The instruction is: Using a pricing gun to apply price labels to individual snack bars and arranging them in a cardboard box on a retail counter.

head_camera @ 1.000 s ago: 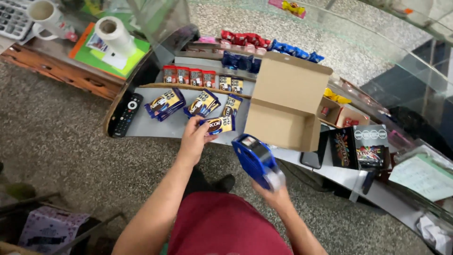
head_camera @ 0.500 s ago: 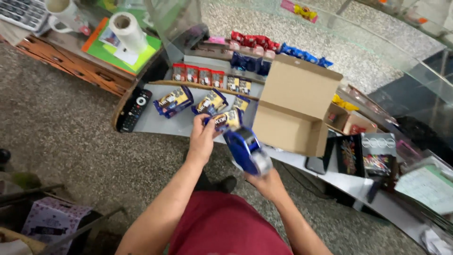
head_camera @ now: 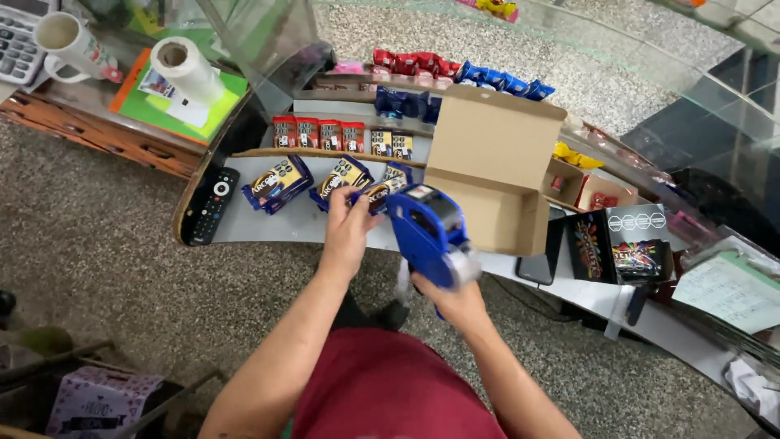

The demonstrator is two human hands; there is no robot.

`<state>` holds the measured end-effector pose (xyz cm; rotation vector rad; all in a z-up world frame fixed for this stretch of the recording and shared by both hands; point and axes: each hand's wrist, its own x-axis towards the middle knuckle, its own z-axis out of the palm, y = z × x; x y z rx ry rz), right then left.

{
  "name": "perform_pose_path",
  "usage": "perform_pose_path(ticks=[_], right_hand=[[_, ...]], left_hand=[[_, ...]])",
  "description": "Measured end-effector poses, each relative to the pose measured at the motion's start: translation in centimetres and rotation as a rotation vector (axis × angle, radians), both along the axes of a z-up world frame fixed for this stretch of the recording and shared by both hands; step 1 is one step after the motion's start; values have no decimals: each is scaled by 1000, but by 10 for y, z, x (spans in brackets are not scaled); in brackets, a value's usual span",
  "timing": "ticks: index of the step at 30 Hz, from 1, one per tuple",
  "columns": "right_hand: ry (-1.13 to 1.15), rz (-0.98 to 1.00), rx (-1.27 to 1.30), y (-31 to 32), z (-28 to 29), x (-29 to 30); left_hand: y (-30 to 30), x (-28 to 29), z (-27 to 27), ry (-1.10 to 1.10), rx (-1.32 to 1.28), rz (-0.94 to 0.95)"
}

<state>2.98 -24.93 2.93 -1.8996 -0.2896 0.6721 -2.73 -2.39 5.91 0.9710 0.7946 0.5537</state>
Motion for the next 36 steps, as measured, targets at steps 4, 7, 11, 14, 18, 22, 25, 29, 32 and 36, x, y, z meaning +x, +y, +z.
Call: perform_pose_path(ticks=[4, 7, 11, 14, 18, 22, 25, 29, 32, 36], right_hand=[[-120, 204, -14, 15, 5, 7], [-69, 259, -54, 2, 16, 3], [73, 296, -35, -41, 9, -4], [244, 136, -91, -52, 31, -4], [132, 158, -80, -68, 27, -1], [196, 139, -170, -71, 31, -5], [208, 149, -153, -79, 21, -12], [196, 178, -84, -84, 25, -19], [153, 139, -66, -91, 21, -18], [188, 93, -126, -101, 24, -18]], left_hand=[[2, 3, -23, -23, 18, -12], [9, -1, 4, -20, 10, 36], [26, -12, 15, 113, -9, -48], [45, -18, 48, 295, 40, 11], [75, -18, 38, 287, -53, 168], [84, -10, 36, 323, -24, 175], [75, -10, 64, 513, 70, 27], [90, -16, 6, 755, 545, -229], [99, -17, -11, 841, 777, -323], [84, -7, -9, 836, 981, -303]])
